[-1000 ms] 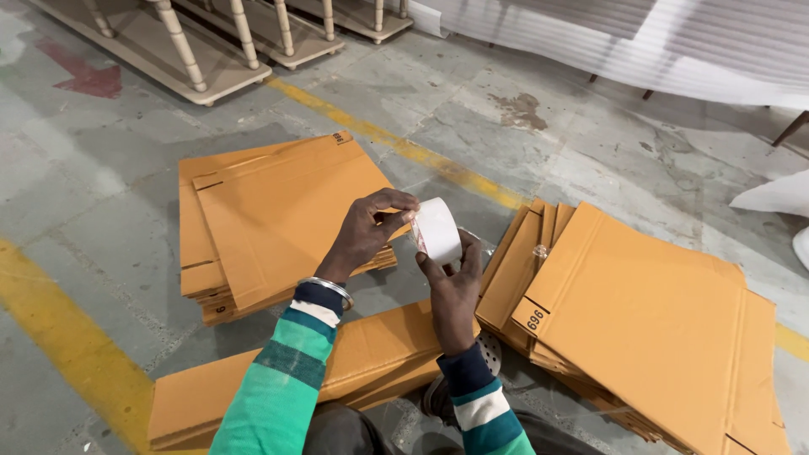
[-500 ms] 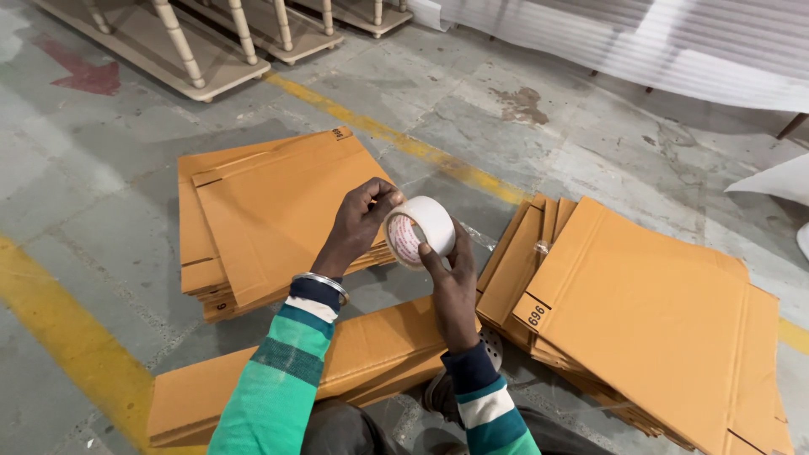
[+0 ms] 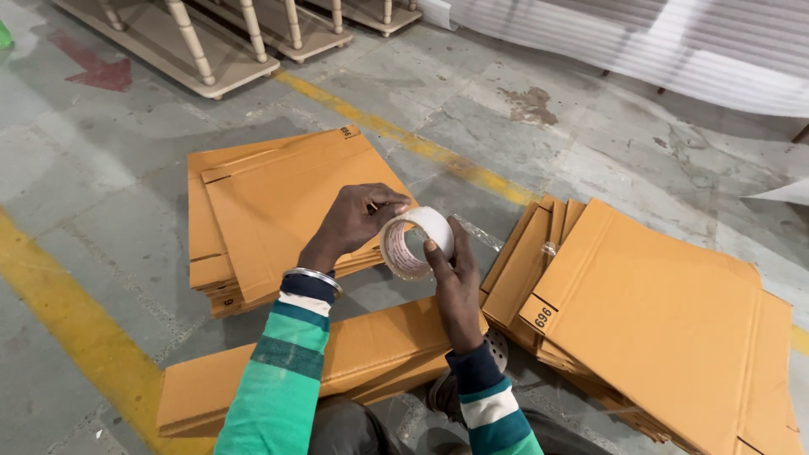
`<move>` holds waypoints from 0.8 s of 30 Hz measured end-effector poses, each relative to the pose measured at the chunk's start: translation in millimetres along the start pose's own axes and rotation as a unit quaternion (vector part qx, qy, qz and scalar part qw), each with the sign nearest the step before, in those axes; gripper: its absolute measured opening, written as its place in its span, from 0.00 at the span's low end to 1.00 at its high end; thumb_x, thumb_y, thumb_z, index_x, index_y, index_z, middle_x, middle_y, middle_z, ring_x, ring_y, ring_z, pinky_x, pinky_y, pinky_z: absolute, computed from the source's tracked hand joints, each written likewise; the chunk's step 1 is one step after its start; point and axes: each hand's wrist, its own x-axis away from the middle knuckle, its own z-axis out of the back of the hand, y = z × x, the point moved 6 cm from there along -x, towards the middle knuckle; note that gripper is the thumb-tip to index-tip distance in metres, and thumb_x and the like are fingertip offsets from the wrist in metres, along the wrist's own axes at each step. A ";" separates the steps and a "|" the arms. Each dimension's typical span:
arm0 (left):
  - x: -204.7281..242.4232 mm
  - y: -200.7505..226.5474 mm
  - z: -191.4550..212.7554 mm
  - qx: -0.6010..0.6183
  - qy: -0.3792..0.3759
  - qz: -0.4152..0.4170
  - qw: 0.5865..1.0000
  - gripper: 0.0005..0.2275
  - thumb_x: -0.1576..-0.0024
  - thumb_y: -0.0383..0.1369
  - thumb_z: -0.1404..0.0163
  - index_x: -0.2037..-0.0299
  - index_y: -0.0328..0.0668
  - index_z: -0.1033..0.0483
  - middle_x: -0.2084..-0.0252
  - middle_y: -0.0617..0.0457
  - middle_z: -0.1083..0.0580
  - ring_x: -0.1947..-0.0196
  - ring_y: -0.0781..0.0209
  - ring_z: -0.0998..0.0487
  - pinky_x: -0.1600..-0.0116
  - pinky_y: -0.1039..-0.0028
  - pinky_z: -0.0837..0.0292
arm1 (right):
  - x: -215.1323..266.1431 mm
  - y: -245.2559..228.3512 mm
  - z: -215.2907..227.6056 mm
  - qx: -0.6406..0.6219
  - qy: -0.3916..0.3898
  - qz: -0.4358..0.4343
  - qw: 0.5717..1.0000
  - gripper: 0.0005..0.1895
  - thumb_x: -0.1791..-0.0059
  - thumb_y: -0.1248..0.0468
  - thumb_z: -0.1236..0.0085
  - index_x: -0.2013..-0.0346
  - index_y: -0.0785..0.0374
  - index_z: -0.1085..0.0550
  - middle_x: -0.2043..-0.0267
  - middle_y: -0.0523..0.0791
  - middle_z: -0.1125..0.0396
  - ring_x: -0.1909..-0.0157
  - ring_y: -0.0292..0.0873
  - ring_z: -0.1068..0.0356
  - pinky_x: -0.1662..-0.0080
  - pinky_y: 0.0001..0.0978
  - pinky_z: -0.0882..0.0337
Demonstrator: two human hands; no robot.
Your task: The person is folding and taping flat cardboard sheets to assemble boxes in a warehouse environment.
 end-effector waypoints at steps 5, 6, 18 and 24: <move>1.6 8.5 7.5 -0.056 -0.032 0.053 0.997 0.09 0.43 0.33 0.42 0.56 0.40 0.15 0.62 0.49 0.17 0.65 0.62 0.15 0.57 0.73 0.20 | -3.3 12.4 0.2 0.033 0.010 0.024 0.999 0.39 0.49 0.48 0.42 0.30 0.70 0.39 0.33 0.56 0.36 0.34 0.50 0.34 0.38 0.41 0.32; 1.7 6.4 8.4 -0.057 -0.039 0.062 0.996 0.08 0.43 0.32 0.42 0.56 0.40 0.16 0.62 0.48 0.17 0.65 0.61 0.15 0.57 0.73 0.20 | -4.6 13.6 0.3 0.039 0.012 0.030 0.999 0.40 0.49 0.48 0.42 0.30 0.70 0.39 0.33 0.56 0.36 0.34 0.51 0.33 0.38 0.41 0.31; 4.9 16.5 6.6 -0.101 -0.041 -0.021 0.994 0.07 0.44 0.31 0.42 0.58 0.41 0.16 0.63 0.48 0.18 0.65 0.56 0.15 0.59 0.70 0.22 | -3.2 3.1 -1.1 0.103 0.034 0.022 0.994 0.36 0.50 0.49 0.41 0.34 0.67 0.34 0.41 0.57 0.30 0.42 0.51 0.26 0.46 0.41 0.25; 3.8 18.1 6.5 -0.134 -0.043 -0.032 0.990 0.06 0.43 0.32 0.42 0.59 0.41 0.15 0.64 0.47 0.18 0.66 0.53 0.16 0.60 0.68 0.23 | -2.2 3.6 -1.3 0.099 0.026 0.027 0.994 0.36 0.50 0.49 0.42 0.33 0.67 0.35 0.39 0.57 0.32 0.40 0.51 0.28 0.45 0.42 0.25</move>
